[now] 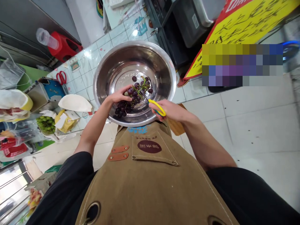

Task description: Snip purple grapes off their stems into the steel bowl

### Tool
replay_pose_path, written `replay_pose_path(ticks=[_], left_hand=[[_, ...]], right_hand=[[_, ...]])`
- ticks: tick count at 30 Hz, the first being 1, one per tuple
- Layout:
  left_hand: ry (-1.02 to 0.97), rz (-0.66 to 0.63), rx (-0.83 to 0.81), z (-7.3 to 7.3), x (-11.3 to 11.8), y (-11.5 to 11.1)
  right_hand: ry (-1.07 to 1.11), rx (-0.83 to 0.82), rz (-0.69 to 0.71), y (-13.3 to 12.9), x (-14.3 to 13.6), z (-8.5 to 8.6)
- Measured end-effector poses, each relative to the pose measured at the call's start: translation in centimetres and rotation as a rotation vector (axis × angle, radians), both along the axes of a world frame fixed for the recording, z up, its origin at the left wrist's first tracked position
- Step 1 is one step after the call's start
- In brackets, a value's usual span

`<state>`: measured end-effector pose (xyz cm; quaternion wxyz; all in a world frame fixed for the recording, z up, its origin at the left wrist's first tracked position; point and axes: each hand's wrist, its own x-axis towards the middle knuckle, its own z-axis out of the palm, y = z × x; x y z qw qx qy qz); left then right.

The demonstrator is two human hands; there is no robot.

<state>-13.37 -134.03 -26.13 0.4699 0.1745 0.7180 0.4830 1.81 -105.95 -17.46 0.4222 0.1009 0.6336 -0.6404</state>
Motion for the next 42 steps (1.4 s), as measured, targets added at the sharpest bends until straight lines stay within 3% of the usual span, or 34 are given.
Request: replay_pose_path(ticks=[5, 10, 14, 19, 27, 35, 42], left_hand=[[0.033, -0.06, 0.05, -0.2, -0.1, -0.1], [0.016, -0.07, 0.1, -1.0, -0.1, -0.1], [0.015, -0.081, 0.101, -1.1, 0.0, 0.0], [0.013, -0.123, 0.186, -0.9, 0.0, 0.2], [0.02, -0.168, 0.177, -0.4, -0.2, 0.3], [-0.017, -0.082, 0.187, -0.7, -0.2, 0.3], [-0.007, -0.122, 0.197, -0.5, -0.1, 0.5]], right_hand=[[0.082, 0.074, 0.206, 1.8, -0.6, 0.7], [0.078, 0.018, 0.365, 2.8, -0.6, 1.7], [0.137, 0.191, 0.377, 2.6, -1.1, 1.6], [0.164, 0.284, 0.406, 2.1, -2.0, 1.1], [0.139, 0.225, 0.399, 2.3, -2.9, 0.8], [0.152, 0.186, 0.392, 2.3, -3.3, 0.4], [0.129, 0.238, 0.367, 1.8, -3.4, 0.4]])
